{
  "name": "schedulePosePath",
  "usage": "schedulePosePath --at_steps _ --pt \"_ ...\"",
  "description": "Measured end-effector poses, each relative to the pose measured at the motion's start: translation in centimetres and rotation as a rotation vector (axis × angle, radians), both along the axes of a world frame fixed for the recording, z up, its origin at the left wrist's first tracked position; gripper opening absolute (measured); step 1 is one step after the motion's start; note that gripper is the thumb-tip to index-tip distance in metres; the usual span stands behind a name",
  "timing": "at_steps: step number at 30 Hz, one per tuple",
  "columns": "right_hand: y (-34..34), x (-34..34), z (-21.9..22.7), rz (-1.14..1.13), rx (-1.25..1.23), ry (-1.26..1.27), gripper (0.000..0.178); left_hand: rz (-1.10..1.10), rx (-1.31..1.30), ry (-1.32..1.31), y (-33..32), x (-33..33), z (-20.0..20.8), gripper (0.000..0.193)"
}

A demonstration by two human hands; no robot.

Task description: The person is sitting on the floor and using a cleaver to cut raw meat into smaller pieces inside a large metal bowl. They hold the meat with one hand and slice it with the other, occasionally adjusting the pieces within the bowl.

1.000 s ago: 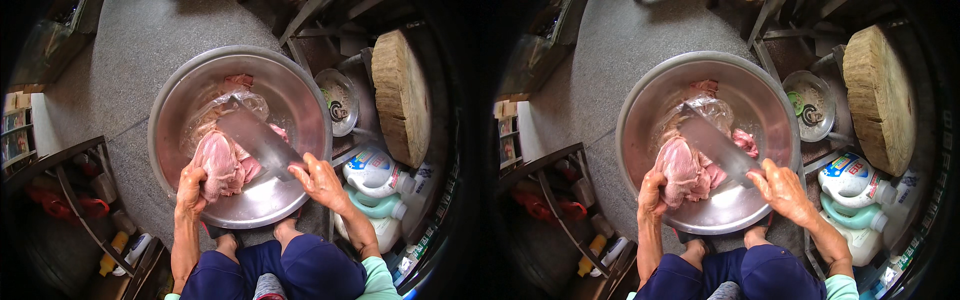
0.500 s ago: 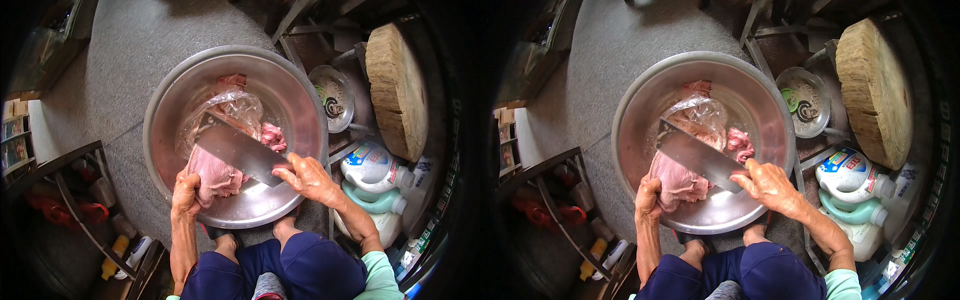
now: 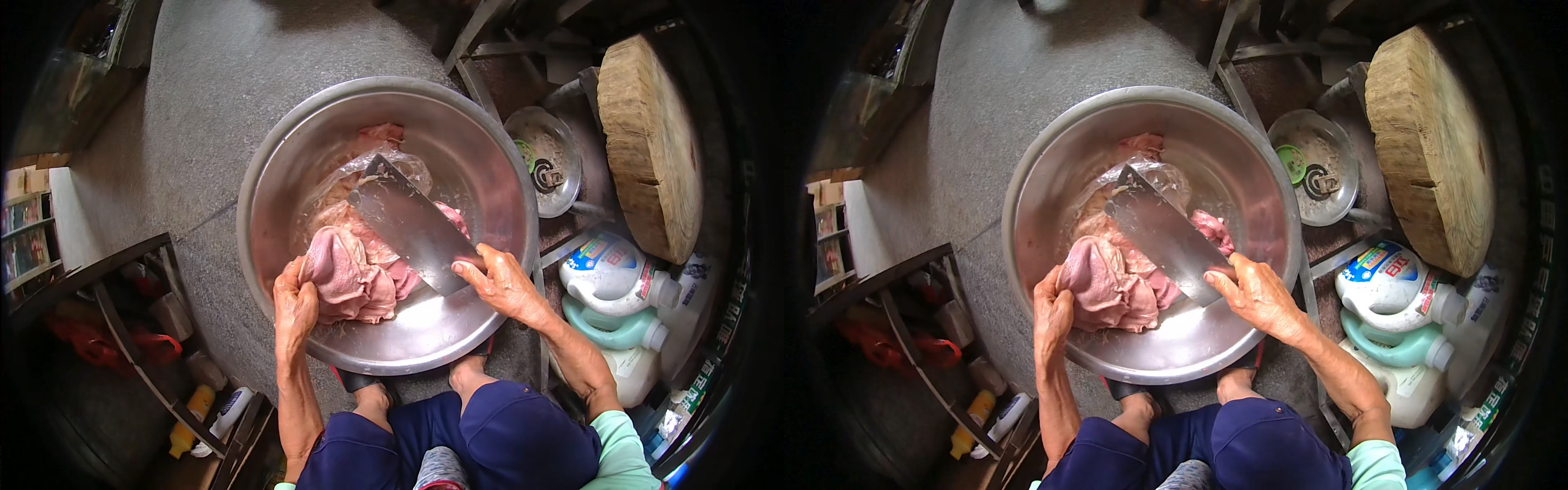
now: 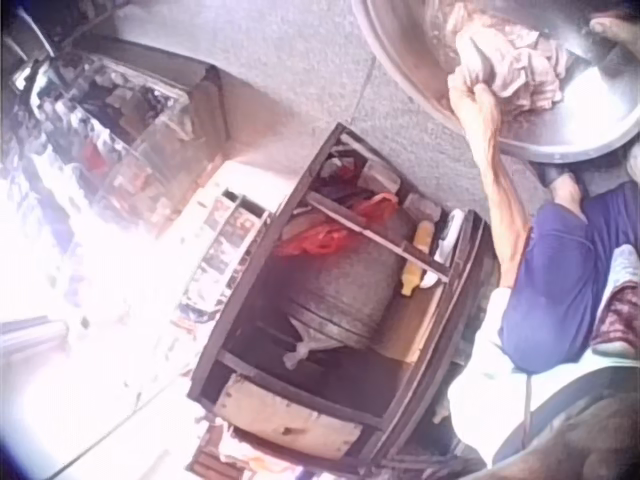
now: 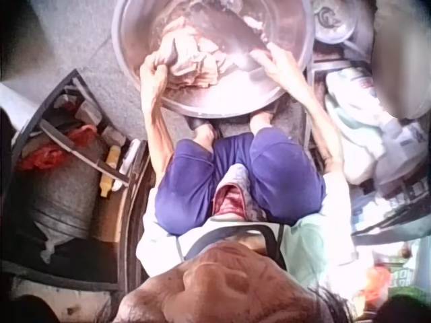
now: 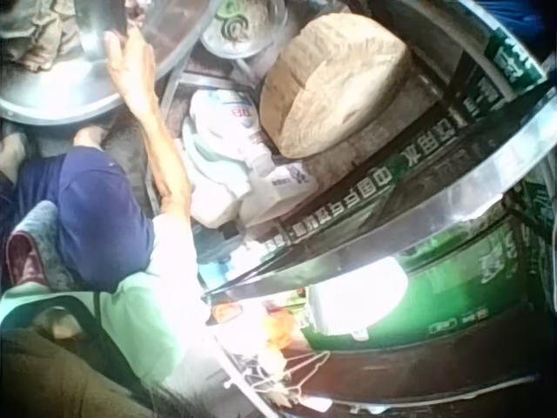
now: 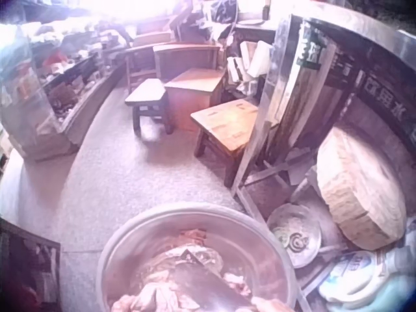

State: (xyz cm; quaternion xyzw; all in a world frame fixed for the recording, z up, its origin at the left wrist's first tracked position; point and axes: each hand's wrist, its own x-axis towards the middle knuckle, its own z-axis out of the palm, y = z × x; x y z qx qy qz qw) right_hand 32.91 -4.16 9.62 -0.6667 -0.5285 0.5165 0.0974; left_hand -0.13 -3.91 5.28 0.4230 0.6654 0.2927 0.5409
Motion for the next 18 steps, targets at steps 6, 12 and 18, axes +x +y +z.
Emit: schedulePosePath --at_steps 6,12,18 --pt "-0.5 -0.5 0.3 0.028 0.031 -0.040 0.044 -0.283 0.069 0.660 3.3 2.9 2.7 0.034" --pt "0.8 -0.4 2.3 -0.012 -0.066 -0.062 0.038 -0.128 -0.011 0.490 2.2 2.7 -1.0 0.019" --pt "0.9 -1.2 3.3 -0.148 -0.231 0.253 0.041 0.128 0.143 0.108 -0.2 2.0 -1.6 0.007"
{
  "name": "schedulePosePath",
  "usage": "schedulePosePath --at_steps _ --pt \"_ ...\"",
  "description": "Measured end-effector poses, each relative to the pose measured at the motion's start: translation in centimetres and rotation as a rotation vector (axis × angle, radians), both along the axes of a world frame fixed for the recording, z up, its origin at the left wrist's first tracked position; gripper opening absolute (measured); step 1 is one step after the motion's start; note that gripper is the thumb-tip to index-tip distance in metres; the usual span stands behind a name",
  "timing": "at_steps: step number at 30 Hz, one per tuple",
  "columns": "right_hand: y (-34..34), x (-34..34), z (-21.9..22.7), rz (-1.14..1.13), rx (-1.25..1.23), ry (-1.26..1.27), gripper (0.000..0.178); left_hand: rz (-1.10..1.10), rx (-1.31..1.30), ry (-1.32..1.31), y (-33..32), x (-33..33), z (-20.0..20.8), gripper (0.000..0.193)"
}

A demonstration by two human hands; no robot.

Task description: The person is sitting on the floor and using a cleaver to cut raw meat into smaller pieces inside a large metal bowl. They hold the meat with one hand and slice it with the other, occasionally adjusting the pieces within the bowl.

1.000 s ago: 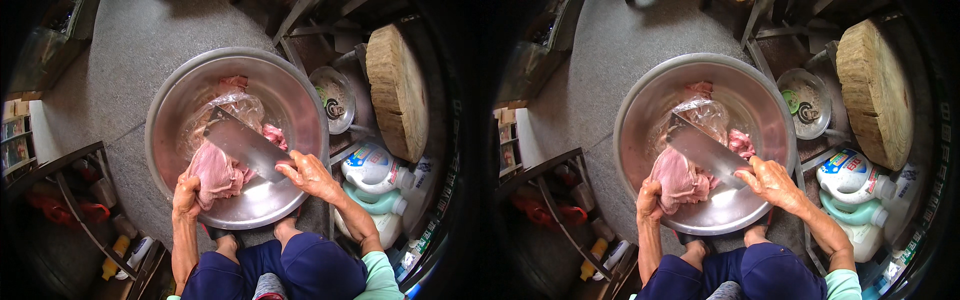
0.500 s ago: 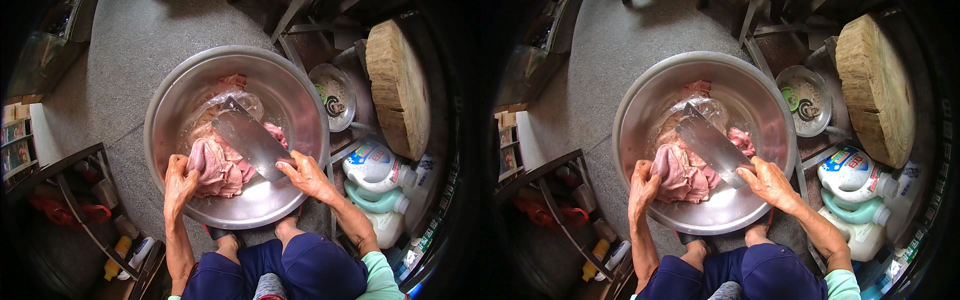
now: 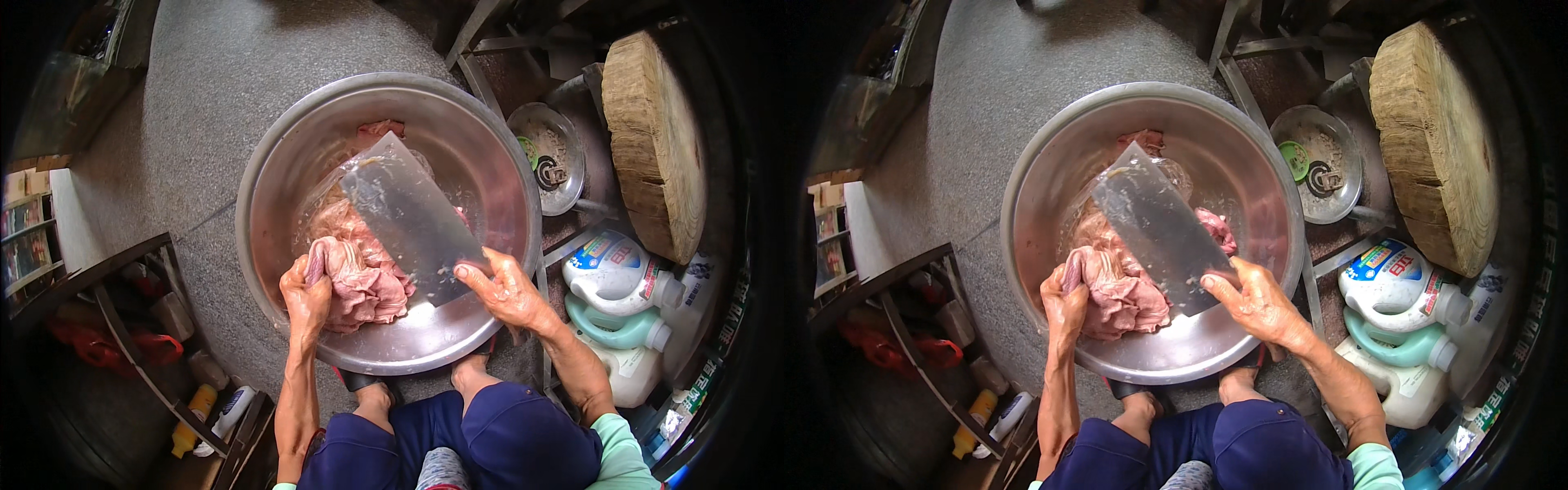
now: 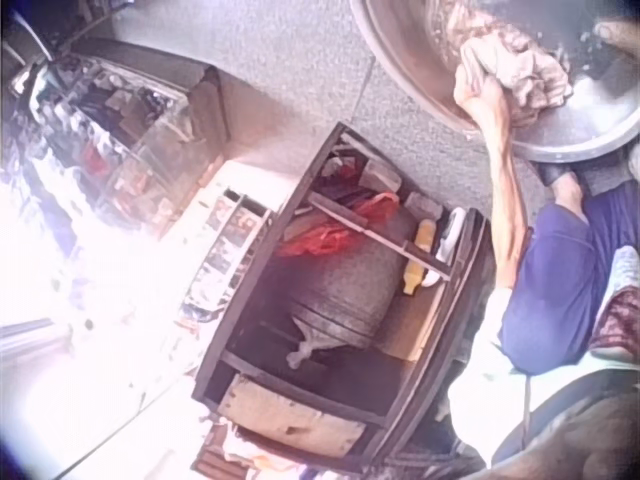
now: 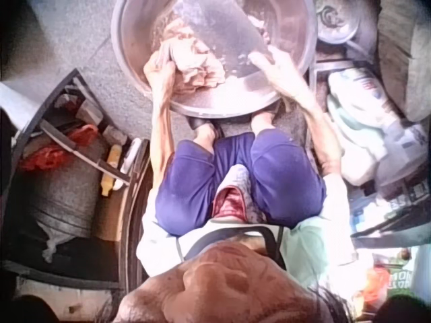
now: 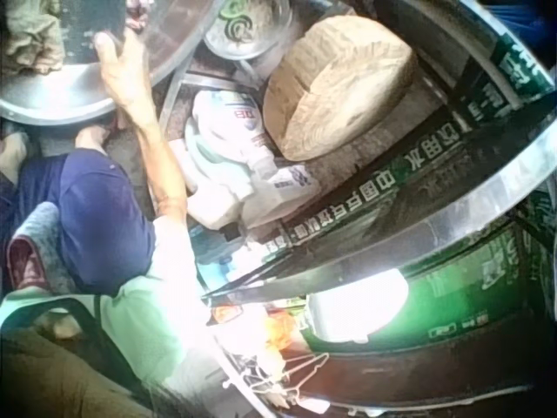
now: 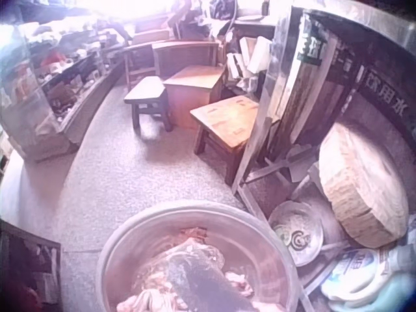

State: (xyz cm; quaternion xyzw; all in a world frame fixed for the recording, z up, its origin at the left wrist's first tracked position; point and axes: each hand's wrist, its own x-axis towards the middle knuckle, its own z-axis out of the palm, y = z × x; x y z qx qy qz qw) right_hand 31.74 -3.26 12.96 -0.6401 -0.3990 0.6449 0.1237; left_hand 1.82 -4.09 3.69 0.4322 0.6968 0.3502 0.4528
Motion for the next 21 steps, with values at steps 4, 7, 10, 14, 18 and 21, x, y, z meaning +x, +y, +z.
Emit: schedulePosePath --at_steps 4,7,10,14,18,21 --pt "-0.6 -1.5 1.4 -0.010 -0.105 0.143 0.043 0.122 0.083 -0.157 -1.8 -0.6 0.0 0.018" --pt "-1.9 -2.5 0.8 0.046 -0.066 0.126 0.040 0.173 0.152 -0.251 -1.4 -0.1 1.3 0.023" --pt "-1.9 -3.1 1.1 0.010 -0.077 0.136 0.037 0.268 0.158 -0.334 -0.2 0.6 2.7 0.027" --pt "-2.5 -2.6 0.2 -0.042 -0.079 0.100 0.036 0.283 0.190 -0.470 1.0 -0.6 2.0 0.027" --pt "-3.3 -1.4 -1.5 -0.060 -0.041 0.032 0.040 0.407 0.115 -0.723 1.7 -1.7 1.9 0.032" --pt "-2.6 -1.8 0.4 -0.112 -0.099 0.089 0.041 0.362 0.065 -0.831 1.9 -1.9 2.5 0.034"
